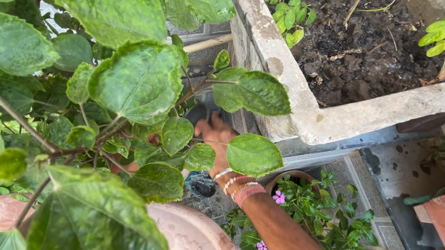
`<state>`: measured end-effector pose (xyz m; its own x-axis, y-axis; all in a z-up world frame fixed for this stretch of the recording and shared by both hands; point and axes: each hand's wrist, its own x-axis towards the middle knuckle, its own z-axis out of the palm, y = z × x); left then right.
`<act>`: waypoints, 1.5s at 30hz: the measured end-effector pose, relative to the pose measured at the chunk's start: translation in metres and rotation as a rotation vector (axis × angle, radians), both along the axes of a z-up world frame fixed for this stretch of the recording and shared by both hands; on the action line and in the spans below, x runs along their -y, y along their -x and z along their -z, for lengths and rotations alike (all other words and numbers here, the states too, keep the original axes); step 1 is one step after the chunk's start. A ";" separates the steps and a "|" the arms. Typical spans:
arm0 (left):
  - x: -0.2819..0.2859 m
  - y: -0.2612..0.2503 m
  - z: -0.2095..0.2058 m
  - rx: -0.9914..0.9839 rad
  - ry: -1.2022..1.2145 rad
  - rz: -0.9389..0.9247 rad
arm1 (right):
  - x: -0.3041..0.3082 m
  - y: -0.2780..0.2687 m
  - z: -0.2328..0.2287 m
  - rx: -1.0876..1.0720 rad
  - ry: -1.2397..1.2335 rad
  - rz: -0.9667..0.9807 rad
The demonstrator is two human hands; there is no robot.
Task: The person waters several potted plants on a balcony using a gray plastic mug. They repeatedly fill the mug from a red bucket and pour water into the soil of various plants, including a Dracaena, a rose bush, and a rectangular planter.
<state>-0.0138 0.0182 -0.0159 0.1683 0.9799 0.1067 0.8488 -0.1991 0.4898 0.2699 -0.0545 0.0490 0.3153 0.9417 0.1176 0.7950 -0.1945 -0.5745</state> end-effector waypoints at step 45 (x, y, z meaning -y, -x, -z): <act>0.101 -0.135 -0.074 -0.310 0.307 0.075 | 0.115 -0.055 0.007 0.122 -0.273 -0.298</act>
